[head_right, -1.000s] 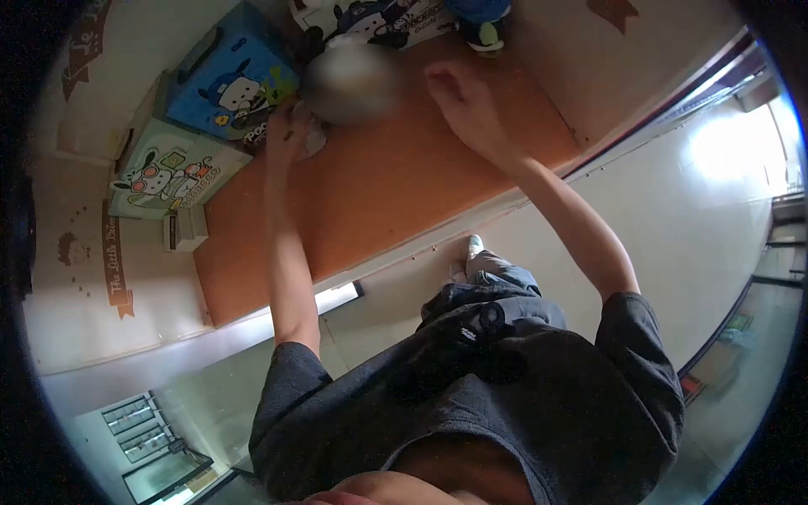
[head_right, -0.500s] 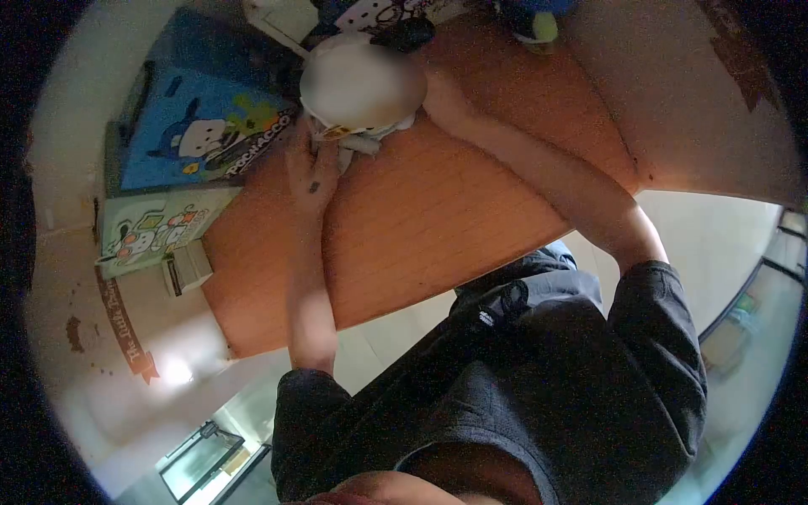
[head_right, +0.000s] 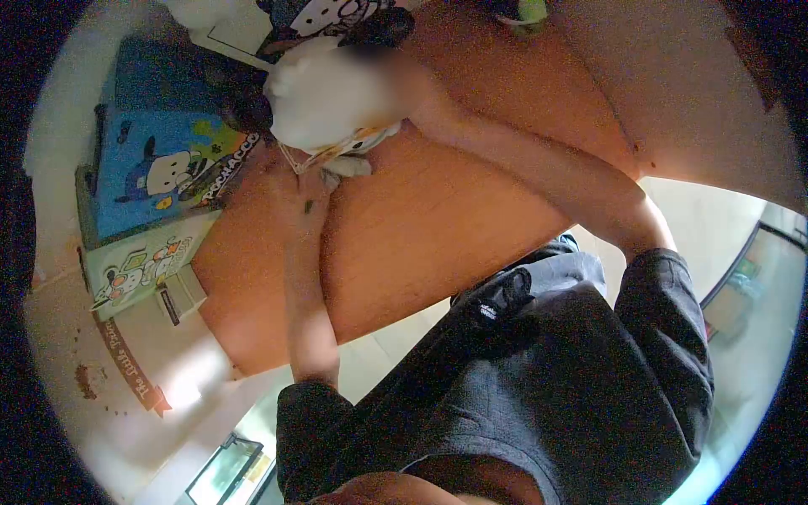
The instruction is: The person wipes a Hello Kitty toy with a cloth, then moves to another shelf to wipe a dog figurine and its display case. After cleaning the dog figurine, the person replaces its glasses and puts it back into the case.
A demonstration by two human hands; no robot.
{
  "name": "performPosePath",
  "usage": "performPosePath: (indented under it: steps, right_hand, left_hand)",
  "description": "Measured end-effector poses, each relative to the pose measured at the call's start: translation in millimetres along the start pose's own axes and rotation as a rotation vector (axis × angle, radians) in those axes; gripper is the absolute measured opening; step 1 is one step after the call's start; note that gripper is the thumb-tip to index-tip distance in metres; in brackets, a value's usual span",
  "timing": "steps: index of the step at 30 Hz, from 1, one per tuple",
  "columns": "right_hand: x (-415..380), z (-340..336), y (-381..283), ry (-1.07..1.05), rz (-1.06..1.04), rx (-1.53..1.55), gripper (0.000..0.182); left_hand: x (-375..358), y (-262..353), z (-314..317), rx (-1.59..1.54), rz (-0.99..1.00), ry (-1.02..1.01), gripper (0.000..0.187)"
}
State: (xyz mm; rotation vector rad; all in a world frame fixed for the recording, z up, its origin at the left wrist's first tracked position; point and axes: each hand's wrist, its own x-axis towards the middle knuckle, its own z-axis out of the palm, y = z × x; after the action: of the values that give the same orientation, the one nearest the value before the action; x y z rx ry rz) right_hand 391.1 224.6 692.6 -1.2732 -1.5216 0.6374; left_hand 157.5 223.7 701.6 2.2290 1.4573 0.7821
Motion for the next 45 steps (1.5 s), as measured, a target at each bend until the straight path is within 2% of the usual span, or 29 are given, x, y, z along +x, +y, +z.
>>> performPosePath:
  steps: [1, 2, 4, 8, 10, 11, 13, 14, 16, 17, 19, 20, 22, 23, 25, 26, 28, 29, 31, 32, 34, 35, 37, 38, 40, 41, 43, 44, 45]
  right_hand:
    - [0, 1, 3, 0.051, -0.121, 0.058, 0.032]
    - [0, 0, 5, 0.049, -0.12, 0.058, 0.032]
    - [4, -5, 2, -0.129, 0.139, 0.338, 0.035]
    - [2, -1, -1, -0.107, 0.164, 0.291, 0.034]
    - [6, 4, -5, -0.055, 0.329, 0.355, 0.031]
    - [4, 2, -8, -0.049, 0.332, 0.354, 0.031]
    - [0, -4, -18, -0.059, 0.154, 0.198, 0.031]
    - [-1, -2, -15, -0.057, 0.153, 0.197, 0.031]
    - [-1, 3, -3, 0.032, -0.087, 0.022, 0.031]
    - [-1, 1, -8, 0.032, -0.085, 0.021, 0.031]
    - [-2, -4, -22, -0.027, 0.12, 0.103, 0.03]
    - [0, -3, -23, -0.023, 0.123, 0.104, 0.03]
    - [2, 1, -25, 0.011, 0.329, 0.395, 0.031]
    - [1, 0, -24, 0.015, 0.332, 0.395, 0.031]
    - [-1, -1, -19, -0.037, 0.133, -0.054, 0.039]
    - [-1, 1, -14, -0.037, 0.134, -0.056, 0.039]
    - [1, 6, 0, 0.015, 0.01, 0.013, 0.04]
    - [1, 5, 2, 0.013, 0.013, 0.014, 0.04]
    - [3, 0, -1, -0.121, 0.229, 0.219, 0.042]
    - [1, -2, -4, -0.122, 0.232, 0.22, 0.042]
    - [2, -8, -23, -0.095, 0.379, 0.413, 0.031]
    - [0, -5, -16, -0.091, 0.381, 0.415, 0.031]
    - [0, 3, 0, -0.052, -0.004, 0.153, 0.046]
    - [-2, 3, 2, -0.051, -0.006, 0.153, 0.046]
    - [-3, 1, -7, -0.067, 0.123, 0.198, 0.047]
    - [-2, 3, -4, -0.068, 0.12, 0.201, 0.047]
    - [-3, 6, 10, -0.125, 0.194, 0.445, 0.047]
    - [-3, 6, 18, -0.123, 0.196, 0.446, 0.047]
    - [0, 3, 23, -0.119, 0.088, 0.24, 0.047]
  left_hand:
    - [-1, -3, 1, 0.078, 0.123, 0.051, 0.024]
    - [-2, -2, 2, 0.077, 0.121, 0.051, 0.024]
    - [3, 16, -4, -0.081, -0.111, 0.012, 0.023]
    - [-2, 13, -3, -0.035, -0.063, -0.019, 0.024]
    - [-4, 9, -3, -0.014, -0.034, -0.023, 0.024]
    - [-4, 7, -1, -0.005, -0.022, -0.026, 0.024]
    - [-6, 0, 5, 0.032, 0.021, -0.03, 0.025]
    - [-6, -4, 7, 0.062, 0.059, -0.02, 0.025]
    - [-5, -11, 10, 0.097, 0.122, 0.007, 0.026]
    - [-4, -6, 7, 0.096, 0.121, 0.005, 0.026]
    - [3, 14, -7, -0.15, -0.124, -0.041, 0.022]
    - [6, 21, -11, -0.149, -0.122, -0.045, 0.022]
    - [9, 30, -16, -0.052, -0.019, 0.024, 0.024]
    - [7, 28, -17, -0.053, -0.016, 0.019, 0.024]
    - [2, 20, -15, -0.205, -0.221, -0.092, 0.037]
    - [0, 14, -9, -0.207, -0.221, -0.093, 0.037]
    - [-6, 1, 1, -0.527, -0.325, -0.075, 0.032]
    - [-4, -1, 2, -0.526, -0.328, -0.076, 0.032]
    - [-2, -3, 3, -0.737, -0.48, 0.042, 0.049]
    - [-6, -13, 2, -0.735, -0.482, 0.041, 0.049]
    - [-10, -29, -1, 0.113, -0.211, -0.275, 0.054]
    - [-11, -32, 3, 0.115, -0.208, -0.278, 0.054]
    - [4, -6, 4, -0.362, -0.033, 0.043, 0.033]
    - [4, -5, 4, -0.362, -0.031, 0.044, 0.033]
    - [2, -4, 3, -0.342, 0.004, 0.102, 0.049]
    - [2, -2, 2, -0.339, 0.004, 0.105, 0.049]
    - [0, 5, 1, -0.474, 0.037, 0.106, 0.032]
    - [1, 5, -2, -0.473, 0.037, 0.104, 0.032]
    - [2, 4, -5, -0.386, 0.108, 0.134, 0.024]
